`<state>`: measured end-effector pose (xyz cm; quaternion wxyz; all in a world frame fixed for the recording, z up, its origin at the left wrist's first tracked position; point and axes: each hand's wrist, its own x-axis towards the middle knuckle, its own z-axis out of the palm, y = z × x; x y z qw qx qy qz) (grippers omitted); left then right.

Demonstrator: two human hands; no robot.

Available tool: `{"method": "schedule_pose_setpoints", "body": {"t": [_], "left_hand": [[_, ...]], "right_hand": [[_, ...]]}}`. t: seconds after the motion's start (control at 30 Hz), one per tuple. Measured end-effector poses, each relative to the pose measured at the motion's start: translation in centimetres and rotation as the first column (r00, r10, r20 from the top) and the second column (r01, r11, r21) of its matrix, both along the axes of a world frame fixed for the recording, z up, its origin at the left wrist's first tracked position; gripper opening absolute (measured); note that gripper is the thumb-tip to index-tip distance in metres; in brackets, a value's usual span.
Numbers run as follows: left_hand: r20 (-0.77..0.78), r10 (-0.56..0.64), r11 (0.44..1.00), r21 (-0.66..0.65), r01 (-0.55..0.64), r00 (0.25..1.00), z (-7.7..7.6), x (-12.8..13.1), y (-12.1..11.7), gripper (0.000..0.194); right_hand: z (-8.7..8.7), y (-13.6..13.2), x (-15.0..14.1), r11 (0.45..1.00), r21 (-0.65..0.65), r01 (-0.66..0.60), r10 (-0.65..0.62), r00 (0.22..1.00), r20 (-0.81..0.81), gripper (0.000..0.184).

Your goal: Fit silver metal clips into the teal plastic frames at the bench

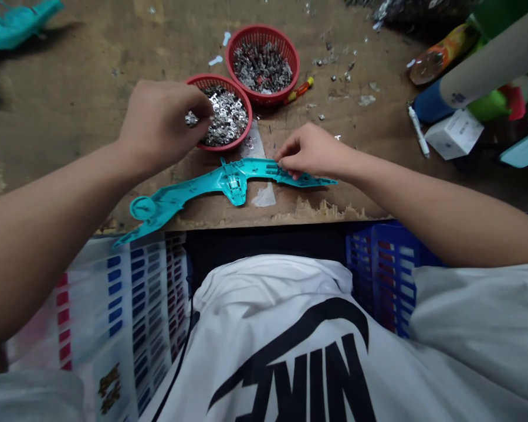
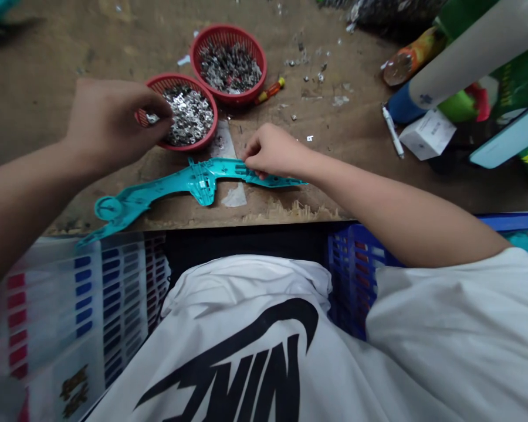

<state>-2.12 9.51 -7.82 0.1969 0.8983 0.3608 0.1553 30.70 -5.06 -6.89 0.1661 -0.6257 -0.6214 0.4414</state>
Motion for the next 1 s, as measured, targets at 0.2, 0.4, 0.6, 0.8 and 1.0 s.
{"method": "schedule_pose_setpoints", "body": {"t": [0.2,0.4,0.6,0.8,1.0], "left_hand": [[0.024,0.022,0.988,-0.155,-0.018,0.999,-0.4,-0.2,0.5,0.055],[0.211,-0.044,0.993,-0.099,0.066,0.977,-1.6,-0.3,1.3,0.046],[0.409,-0.038,0.980,-0.161,0.113,0.912,-2.8,0.3,1.7,0.054],[0.526,0.000,0.937,-0.298,0.184,0.851,-3.1,0.7,1.9,0.075],[0.552,-0.013,0.929,-0.302,0.215,0.834,-3.4,0.8,1.9,0.062]], "right_hand": [[-0.1,-0.2,-0.6,1.000,0.015,0.023,-0.024,0.998,0.066,0.017],[0.9,-0.6,-1.4,0.995,0.098,-0.022,0.004,0.983,0.182,0.005],[0.5,-1.0,-1.9,0.967,0.191,-0.170,0.105,0.945,0.308,0.014],[0.8,-1.2,-2.0,0.943,0.220,-0.249,0.157,0.918,0.364,0.030],[1.1,-1.3,-2.2,0.949,0.218,-0.228,0.125,0.906,0.405,0.022]]}}
